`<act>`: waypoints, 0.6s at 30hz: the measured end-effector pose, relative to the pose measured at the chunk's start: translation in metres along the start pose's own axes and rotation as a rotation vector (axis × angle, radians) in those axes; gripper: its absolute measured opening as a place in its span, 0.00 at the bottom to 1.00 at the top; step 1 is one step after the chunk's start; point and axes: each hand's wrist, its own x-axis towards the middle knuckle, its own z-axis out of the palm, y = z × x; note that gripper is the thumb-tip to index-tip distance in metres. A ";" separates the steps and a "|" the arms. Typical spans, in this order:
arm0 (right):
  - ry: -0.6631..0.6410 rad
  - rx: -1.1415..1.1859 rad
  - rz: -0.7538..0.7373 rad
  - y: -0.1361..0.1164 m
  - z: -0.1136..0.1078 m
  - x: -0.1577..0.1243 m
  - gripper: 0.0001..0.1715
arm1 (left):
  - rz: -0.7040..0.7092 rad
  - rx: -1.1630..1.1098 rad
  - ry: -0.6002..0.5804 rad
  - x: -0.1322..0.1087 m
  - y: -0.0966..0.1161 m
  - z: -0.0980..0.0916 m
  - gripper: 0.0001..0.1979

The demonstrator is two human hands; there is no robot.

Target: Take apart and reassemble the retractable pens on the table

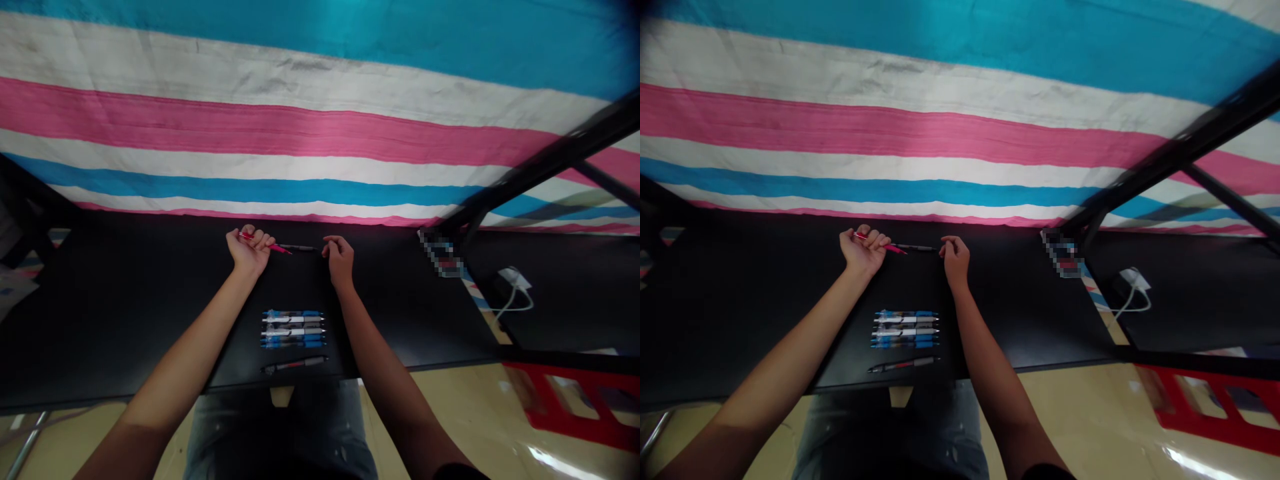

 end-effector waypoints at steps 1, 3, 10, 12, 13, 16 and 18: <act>-0.001 -0.007 -0.002 0.000 0.000 0.000 0.11 | 0.000 -0.004 0.002 0.000 0.000 0.000 0.21; -0.007 -0.021 -0.005 0.000 0.000 0.000 0.12 | 0.003 -0.010 0.007 0.000 0.001 0.000 0.21; -0.006 -0.008 -0.002 -0.002 0.000 0.000 0.11 | 0.015 0.007 0.016 -0.001 0.002 0.002 0.23; -0.008 -0.012 0.000 -0.002 0.000 0.000 0.11 | 0.017 0.021 0.010 -0.001 0.002 0.002 0.22; -0.009 -0.015 0.001 -0.002 0.000 0.000 0.11 | 0.019 0.024 0.009 -0.001 0.002 0.002 0.22; -0.011 -0.016 0.002 -0.001 0.000 0.001 0.11 | 0.023 0.011 0.015 0.000 0.002 0.002 0.21; -0.012 -0.016 0.000 0.000 0.000 0.001 0.12 | 0.023 -0.003 0.018 0.000 0.001 0.001 0.21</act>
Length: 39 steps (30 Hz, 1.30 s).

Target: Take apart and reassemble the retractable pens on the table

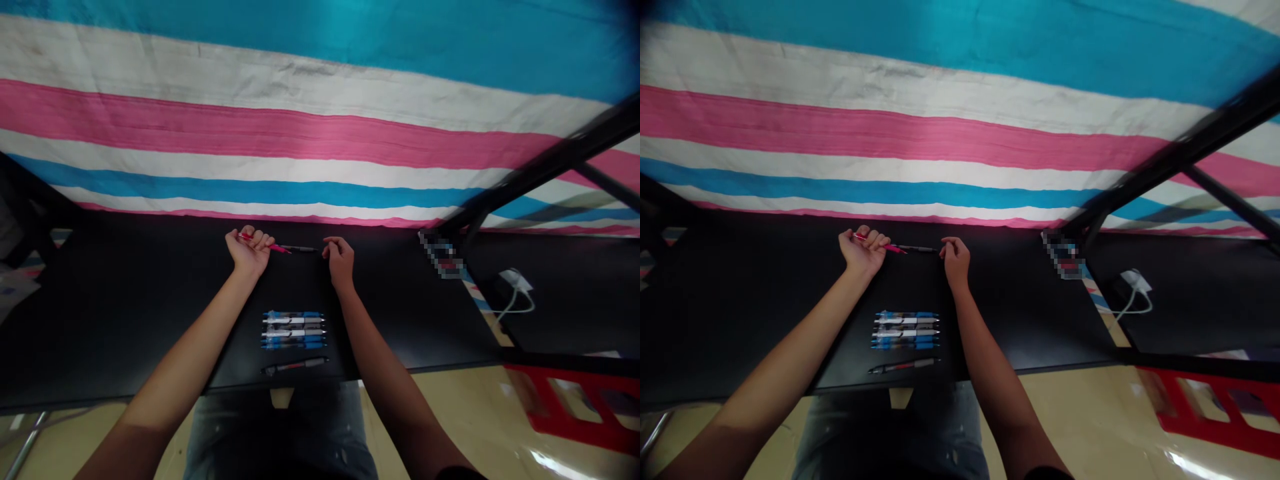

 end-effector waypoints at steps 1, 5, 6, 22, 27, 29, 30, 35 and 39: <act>0.001 0.000 -0.001 0.000 0.000 0.000 0.12 | -0.002 -0.004 0.000 0.000 0.000 0.000 0.21; 0.003 0.000 0.003 0.001 0.000 0.000 0.12 | -0.010 -0.008 -0.012 0.000 0.000 -0.001 0.21; 0.003 0.002 0.002 0.001 0.000 0.000 0.12 | -0.013 -0.007 -0.015 -0.001 0.000 -0.001 0.21; -0.005 0.021 0.001 0.001 0.000 0.000 0.12 | -0.021 0.012 -0.017 -0.001 0.001 0.000 0.22; -0.003 0.010 -0.011 0.001 -0.001 0.000 0.12 | -0.005 0.027 0.013 -0.001 0.002 0.000 0.23; -0.004 0.008 -0.007 0.000 0.000 0.000 0.12 | -0.004 0.037 0.005 -0.001 0.002 0.001 0.24; -0.006 0.009 -0.004 0.000 0.000 0.000 0.13 | -0.006 0.043 -0.004 -0.001 0.002 0.001 0.24; -0.005 -0.004 0.000 -0.001 0.000 -0.001 0.12 | 0.011 0.077 -0.005 -0.003 0.002 0.003 0.25; -0.012 0.004 0.003 -0.002 0.000 -0.001 0.12 | 0.031 0.077 -0.004 -0.002 0.002 0.003 0.26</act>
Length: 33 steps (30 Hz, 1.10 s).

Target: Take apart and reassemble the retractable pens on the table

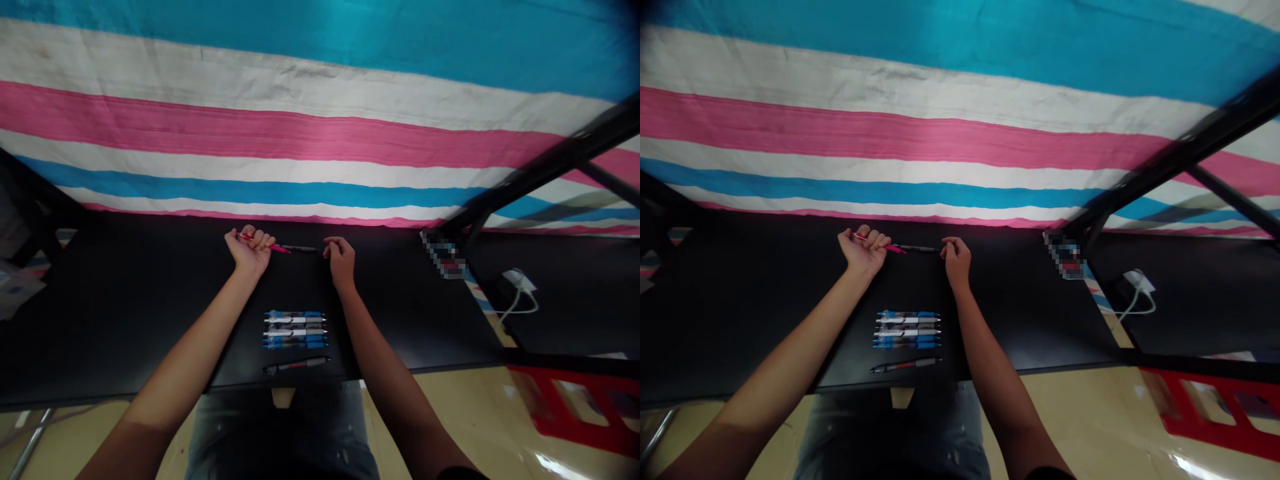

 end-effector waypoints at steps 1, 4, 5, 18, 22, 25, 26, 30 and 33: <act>-0.002 0.002 0.000 0.000 0.000 0.000 0.12 | 0.003 0.000 0.001 0.001 0.000 0.000 0.26; -0.005 -0.005 0.004 0.000 0.000 0.000 0.12 | 0.010 0.002 0.008 0.002 0.000 -0.002 0.26; -0.005 -0.007 0.005 0.000 0.000 0.000 0.12 | 0.012 0.002 0.007 0.002 0.000 -0.002 0.26; -0.048 0.008 -0.007 -0.010 0.004 -0.009 0.11 | -0.003 0.050 0.026 0.000 0.003 0.003 0.26; -0.124 -0.001 -0.065 -0.018 0.005 -0.014 0.12 | -0.032 0.108 0.024 -0.007 0.003 0.010 0.29; -0.309 -0.001 -0.062 -0.021 0.010 -0.024 0.15 | -0.070 0.182 -0.008 -0.012 -0.002 0.014 0.28; -0.374 0.008 -0.048 -0.021 0.013 -0.027 0.16 | -0.085 0.208 -0.026 -0.013 -0.004 0.014 0.26; -0.488 0.009 -0.024 -0.019 0.022 -0.036 0.19 | -0.124 0.335 -0.153 -0.012 -0.016 0.012 0.21; -0.412 -0.036 -0.045 -0.020 0.019 -0.031 0.19 | -0.051 0.607 -0.251 -0.004 -0.017 0.006 0.17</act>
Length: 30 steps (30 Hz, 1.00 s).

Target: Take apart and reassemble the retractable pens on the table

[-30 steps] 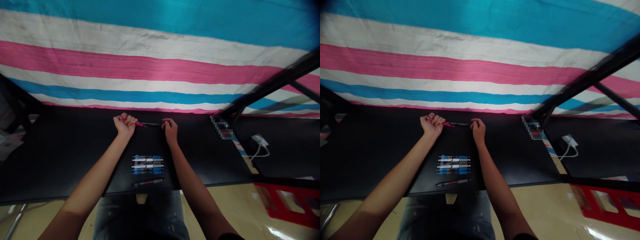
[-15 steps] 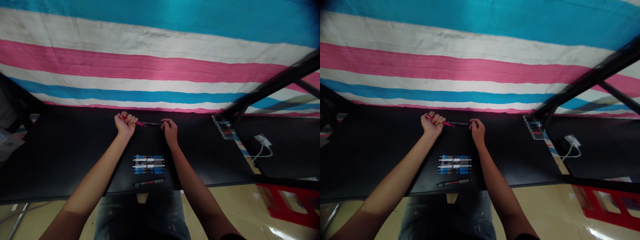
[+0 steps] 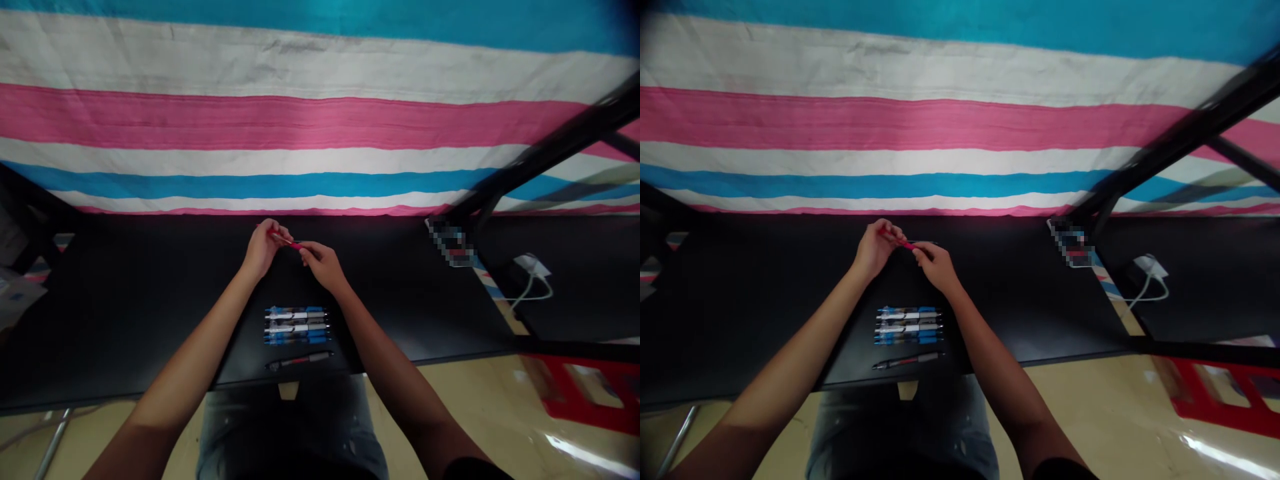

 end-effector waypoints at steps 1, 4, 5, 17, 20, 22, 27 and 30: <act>0.042 -0.005 -0.005 -0.001 -0.004 0.002 0.19 | 0.035 0.139 0.002 0.003 0.001 -0.005 0.15; 0.142 -0.013 -0.015 -0.002 -0.018 0.007 0.17 | 0.104 0.431 0.015 0.008 0.011 -0.021 0.10; 0.156 -0.012 -0.018 -0.002 -0.022 0.008 0.17 | 0.074 0.488 -0.029 0.009 0.015 -0.026 0.09; 0.065 -0.095 -0.014 0.012 -0.022 0.010 0.16 | -0.080 0.724 -0.205 0.006 0.044 -0.045 0.07; 0.078 -0.137 -0.030 0.016 -0.022 0.010 0.12 | -0.046 0.855 -0.274 0.010 0.042 -0.057 0.08; 0.079 -0.180 -0.034 0.018 -0.022 0.010 0.10 | -0.007 0.949 -0.277 0.013 0.039 -0.064 0.07; 0.090 -0.317 -0.117 0.020 -0.024 0.011 0.04 | 0.096 1.085 -0.263 0.017 0.032 -0.074 0.04; 0.100 -0.387 -0.152 0.023 -0.023 0.012 0.04 | 0.171 1.093 -0.266 0.018 0.028 -0.075 0.03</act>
